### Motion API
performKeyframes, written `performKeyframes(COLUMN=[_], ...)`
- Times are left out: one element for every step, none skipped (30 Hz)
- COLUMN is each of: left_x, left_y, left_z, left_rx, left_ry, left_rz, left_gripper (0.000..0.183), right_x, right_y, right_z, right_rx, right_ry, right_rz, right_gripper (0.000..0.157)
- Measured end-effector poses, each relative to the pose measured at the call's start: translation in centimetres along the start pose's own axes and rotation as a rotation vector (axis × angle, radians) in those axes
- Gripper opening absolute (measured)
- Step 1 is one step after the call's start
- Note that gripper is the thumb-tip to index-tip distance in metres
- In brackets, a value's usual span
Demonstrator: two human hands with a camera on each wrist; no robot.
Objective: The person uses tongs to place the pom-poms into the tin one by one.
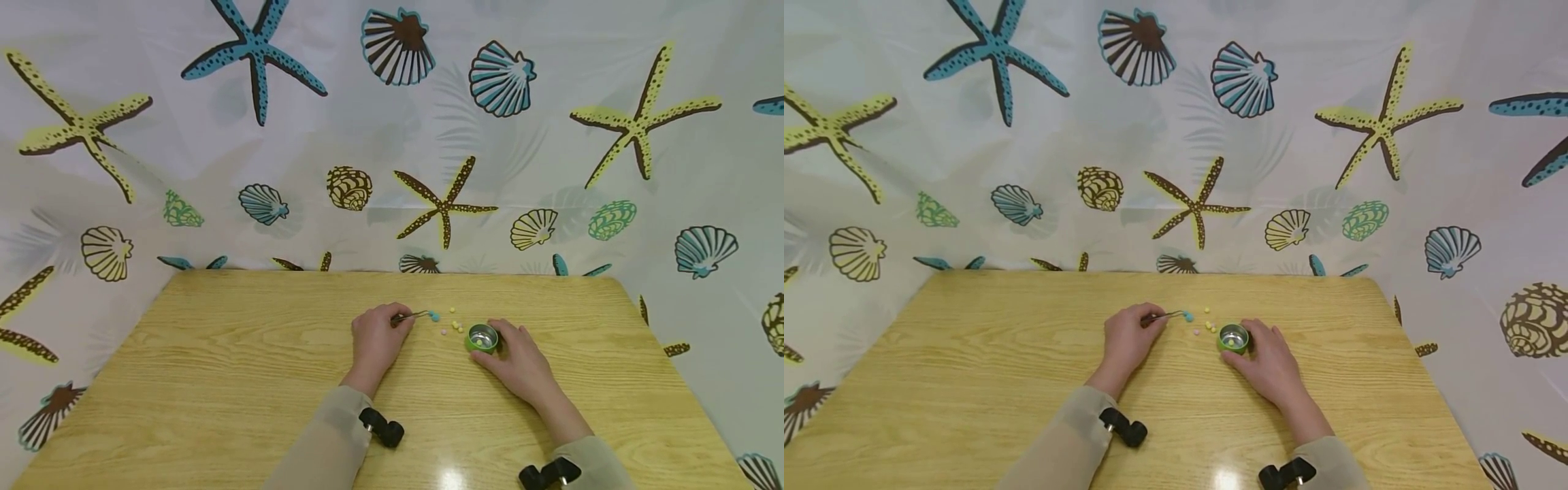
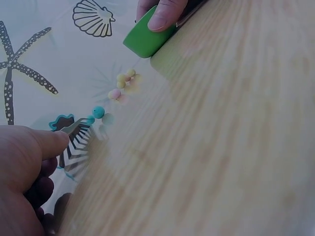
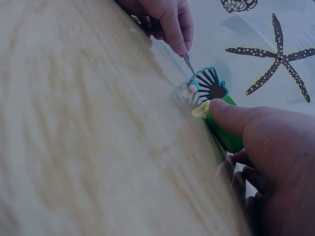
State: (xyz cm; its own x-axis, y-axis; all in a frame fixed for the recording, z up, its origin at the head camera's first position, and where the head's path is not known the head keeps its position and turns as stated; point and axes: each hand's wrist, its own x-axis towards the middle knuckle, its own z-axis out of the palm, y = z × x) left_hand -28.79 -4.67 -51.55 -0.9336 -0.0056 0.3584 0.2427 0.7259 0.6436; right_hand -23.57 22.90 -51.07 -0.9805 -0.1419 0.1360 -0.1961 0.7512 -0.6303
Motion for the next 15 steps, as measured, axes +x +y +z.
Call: performKeyframes(left_x=[0.0, 0.0, -0.01, -0.01, -0.02, -0.03, -0.03, -0.03, -0.03, -0.02, -0.02, 0.0, 0.01, 0.01, 0.04], left_y=[-0.03, -0.02, -0.04, -0.06, -0.07, -0.07, -0.08, -0.08, -0.06, -0.02, 0.03, 0.08, 0.17, 0.27, 0.37], left_z=[0.0, -0.04, -0.07, -0.09, -0.14, -0.19, -0.24, -0.3, -0.36, -0.43, -0.49, -0.54, -0.61, -0.65, -0.67], left_rx=[-0.003, -0.008, -0.01, -0.014, -0.018, -0.02, -0.02, -0.025, -0.03, -0.034, -0.037, -0.04, -0.044, -0.048, -0.048], left_ry=[0.002, 0.002, 0.004, 0.005, 0.006, 0.01, 0.014, 0.018, 0.02, 0.023, 0.027, 0.03, 0.032, 0.034, 0.039], left_rz=[0.0, 0.0, 0.0, -0.002, -0.002, -0.001, 0.002, 0.003, 0.003, 0.004, 0.005, 0.007, 0.008, 0.011, 0.019], left_gripper=[0.006, 0.006, 0.006, 0.007, 0.007, 0.007, 0.007, 0.007, 0.007, 0.008, 0.008, 0.008, 0.009, 0.009, 0.01], right_x=[0.01, 0.02, 0.02, 0.03, 0.04, 0.04, 0.05, 0.05, 0.05, 0.05, 0.05, 0.05, 0.05, 0.04, 0.05], right_y=[0.02, 0.03, 0.04, 0.04, 0.03, 0.03, 0.01, -0.02, -0.04, -0.03, -0.03, -0.01, 0.02, 0.04, 0.1], right_z=[0.01, 0.03, 0.04, 0.06, 0.07, 0.08, 0.09, 0.09, 0.09, 0.1, 0.1, 0.1, 0.1, 0.1, 0.11], right_rx=[-0.001, -0.003, -0.003, -0.003, -0.002, 0.0, 0.002, 0.004, 0.004, 0.004, 0.005, 0.004, 0.004, 0.003, 0.002], right_ry=[0.0, 0.001, 0.003, 0.004, 0.004, 0.004, 0.004, 0.003, 0.003, 0.002, 0.002, 0.002, 0.003, 0.004, 0.006], right_rz=[-0.001, -0.001, -0.001, -0.001, -0.003, -0.001, -0.002, -0.003, -0.002, 0.0, 0.003, 0.004, 0.007, 0.01, 0.013], right_gripper=[0.073, 0.072, 0.072, 0.072, 0.071, 0.071, 0.071, 0.071, 0.071, 0.071, 0.071, 0.071, 0.072, 0.072, 0.072])
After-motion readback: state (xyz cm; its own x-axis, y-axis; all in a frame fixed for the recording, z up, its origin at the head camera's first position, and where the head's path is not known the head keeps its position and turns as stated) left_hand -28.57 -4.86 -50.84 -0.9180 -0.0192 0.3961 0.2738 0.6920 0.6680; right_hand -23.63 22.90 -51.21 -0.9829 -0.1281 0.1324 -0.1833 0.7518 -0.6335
